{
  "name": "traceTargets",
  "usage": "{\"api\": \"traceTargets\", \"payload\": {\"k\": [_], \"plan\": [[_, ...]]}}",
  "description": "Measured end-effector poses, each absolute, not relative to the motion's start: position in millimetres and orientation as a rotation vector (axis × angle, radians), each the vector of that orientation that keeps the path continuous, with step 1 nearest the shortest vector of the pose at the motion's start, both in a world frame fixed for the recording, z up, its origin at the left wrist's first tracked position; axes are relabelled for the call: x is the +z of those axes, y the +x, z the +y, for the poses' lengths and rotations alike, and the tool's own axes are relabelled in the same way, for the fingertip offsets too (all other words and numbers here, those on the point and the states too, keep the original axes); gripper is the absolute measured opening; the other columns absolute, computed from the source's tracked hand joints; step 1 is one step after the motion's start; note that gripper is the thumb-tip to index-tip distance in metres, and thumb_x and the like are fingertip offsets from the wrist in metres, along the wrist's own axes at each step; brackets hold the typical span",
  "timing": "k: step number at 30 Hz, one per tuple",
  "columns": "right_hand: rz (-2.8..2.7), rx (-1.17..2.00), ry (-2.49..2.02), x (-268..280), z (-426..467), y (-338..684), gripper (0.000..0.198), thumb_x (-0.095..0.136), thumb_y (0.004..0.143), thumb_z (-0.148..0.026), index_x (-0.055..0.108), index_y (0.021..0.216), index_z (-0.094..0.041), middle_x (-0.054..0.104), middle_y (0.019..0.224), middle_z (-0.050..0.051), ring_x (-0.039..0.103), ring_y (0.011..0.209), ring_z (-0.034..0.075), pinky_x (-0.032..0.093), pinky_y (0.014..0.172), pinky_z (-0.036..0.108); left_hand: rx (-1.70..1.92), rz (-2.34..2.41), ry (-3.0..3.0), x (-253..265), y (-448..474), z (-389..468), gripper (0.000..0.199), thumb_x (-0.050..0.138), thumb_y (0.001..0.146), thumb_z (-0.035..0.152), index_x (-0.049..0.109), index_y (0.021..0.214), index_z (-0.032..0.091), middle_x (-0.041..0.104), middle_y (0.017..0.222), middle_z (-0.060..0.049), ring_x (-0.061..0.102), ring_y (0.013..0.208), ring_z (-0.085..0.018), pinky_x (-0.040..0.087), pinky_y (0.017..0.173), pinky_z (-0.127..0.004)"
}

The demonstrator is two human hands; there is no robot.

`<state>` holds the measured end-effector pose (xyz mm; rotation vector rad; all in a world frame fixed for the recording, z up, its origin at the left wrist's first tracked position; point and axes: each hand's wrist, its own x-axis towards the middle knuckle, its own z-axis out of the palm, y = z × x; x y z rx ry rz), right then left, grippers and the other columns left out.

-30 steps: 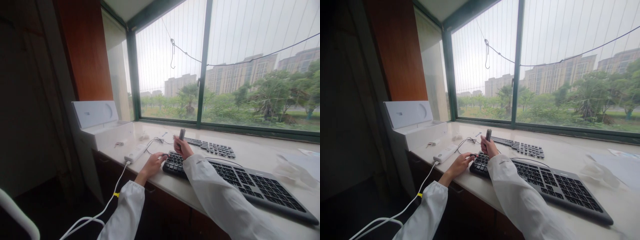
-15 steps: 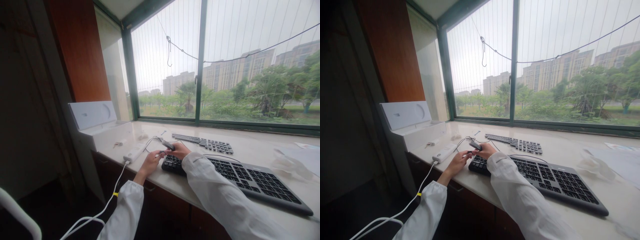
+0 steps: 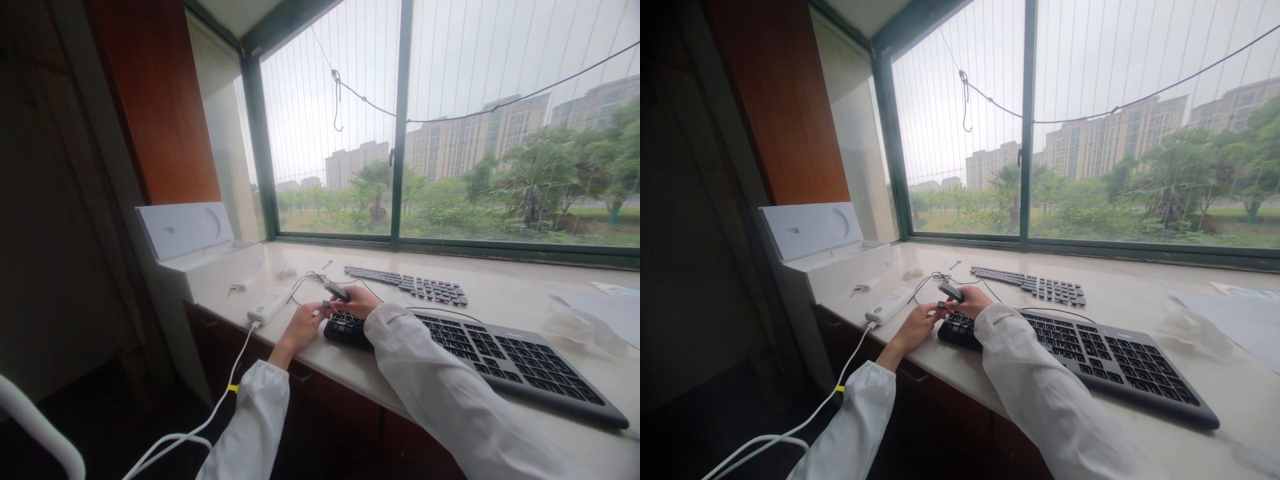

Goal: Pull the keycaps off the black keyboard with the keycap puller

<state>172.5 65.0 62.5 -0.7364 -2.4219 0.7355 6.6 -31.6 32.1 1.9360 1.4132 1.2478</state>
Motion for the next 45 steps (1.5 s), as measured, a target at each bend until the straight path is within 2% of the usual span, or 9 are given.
{"api": "traceTargets", "payload": {"k": [4, 8, 14, 19, 23, 29, 35, 39, 45], "plan": [[-2.406, 0.752, -0.744, 61.1, 68.0, 172.5, 0.031, 0.065, 0.072, -0.045, 0.073, 0.079, -0.016, 0.067, 0.071, 0.002, 0.058, 0.070, 0.016, 0.040, 0.065, 0.024, 1.253, 1.432, 1.974, 31.9, 5.8, -31.5, 0.035, 0.050, 0.087, 0.043, 0.070, 0.095, 0.016, 0.070, 0.089, -0.005, 0.060, 0.082, -0.019, 0.045, 0.074, -0.026], [-2.405, 0.742, -0.815, 59.9, 70.5, 172.3, 0.031, 0.063, 0.073, -0.043, 0.073, 0.080, -0.015, 0.065, 0.069, 0.002, 0.057, 0.071, 0.016, 0.039, 0.064, 0.024, 1.356, 1.555, 1.871, 30.1, 3.8, -31.0, 0.036, 0.057, 0.083, 0.044, 0.064, 0.107, 0.018, 0.067, 0.094, -0.006, 0.060, 0.083, -0.018, 0.046, 0.074, -0.027], [-2.449, 0.740, -0.930, 61.9, 65.5, 171.9, 0.033, 0.062, 0.073, -0.046, 0.073, 0.076, -0.015, 0.060, 0.061, 0.000, 0.053, 0.065, 0.014, 0.035, 0.059, 0.024, 1.400, 1.584, 1.759, 24.7, 1.6, -26.8, 0.029, 0.063, 0.079, 0.042, 0.060, 0.096, 0.019, 0.064, 0.090, -0.004, 0.055, 0.063, -0.011, 0.043, 0.058, -0.023], [-2.448, 0.756, -0.909, 63.9, 62.0, 170.6, 0.036, 0.061, 0.072, -0.049, 0.072, 0.075, -0.014, 0.056, 0.059, -0.001, 0.049, 0.063, 0.013, 0.033, 0.058, 0.024, 1.440, 1.517, 1.646, 21.3, 1.0, -22.9, 0.031, 0.061, 0.080, 0.043, 0.055, 0.100, 0.020, 0.061, 0.088, -0.002, 0.045, 0.045, -0.004, 0.035, 0.043, -0.018], [-2.442, 0.772, -0.886, 64.4, 60.6, 169.3, 0.034, 0.060, 0.072, -0.047, 0.069, 0.070, -0.015, 0.053, 0.057, -0.002, 0.047, 0.061, 0.012, 0.032, 0.058, 0.024, 1.457, 1.491, 1.605, 17.5, -1.1, -20.1, 0.031, 0.061, 0.080, 0.044, 0.050, 0.096, 0.021, 0.059, 0.087, 0.000, 0.041, 0.039, -0.001, 0.030, 0.038, -0.017], [-2.432, 0.740, -0.950, 62.1, 60.5, 168.0, 0.031, 0.060, 0.072, -0.044, 0.065, 0.064, -0.015, 0.047, 0.054, -0.003, 0.043, 0.058, 0.011, 0.030, 0.055, 0.023, 1.446, 1.488, 1.644, 18.0, -2.3, -21.5, 0.028, 0.059, 0.081, 0.043, 0.051, 0.095, 0.020, 0.059, 0.092, -0.002, 0.043, 0.041, -0.002, 0.033, 0.038, -0.016], [-2.424, 0.683, -1.067, 54.7, 65.7, 165.3, 0.035, 0.063, 0.069, -0.050, 0.068, 0.066, -0.015, 0.051, 0.055, -0.001, 0.047, 0.060, 0.013, 0.031, 0.054, 0.023, 1.406, 1.442, 1.711, 23.0, 1.5, -26.5, 0.028, 0.058, 0.082, 0.040, 0.056, 0.103, 0.021, 0.061, 0.101, -0.004, 0.044, 0.045, -0.002, 0.034, 0.040, -0.016], [-2.422, 0.694, -1.033, 50.8, 68.4, 164.1, 0.034, 0.065, 0.069, -0.049, 0.071, 0.073, -0.016, 0.057, 0.059, 0.000, 0.051, 0.063, 0.014, 0.034, 0.057, 0.024, 1.380, 1.449, 1.772, 24.0, 3.5, -27.8, 0.037, 0.066, 0.076, 0.038, 0.059, 0.108, 0.020, 0.063, 0.107, -0.006, 0.043, 0.045, -0.002, 0.036, 0.044, -0.018], [-2.418, 0.722, -1.036, 52.9, 65.9, 165.5, 0.036, 0.064, 0.071, -0.050, 0.073, 0.073, -0.016, 0.060, 0.059, 0.002, 0.053, 0.063, 0.016, 0.035, 0.055, 0.024, 1.376, 1.515, 1.815, 25.5, 4.8, -29.9, 0.038, 0.063, 0.078, 0.043, 0.062, 0.107, 0.019, 0.065, 0.103, -0.007, 0.042, 0.044, -0.003, 0.036, 0.044, -0.019]]}}
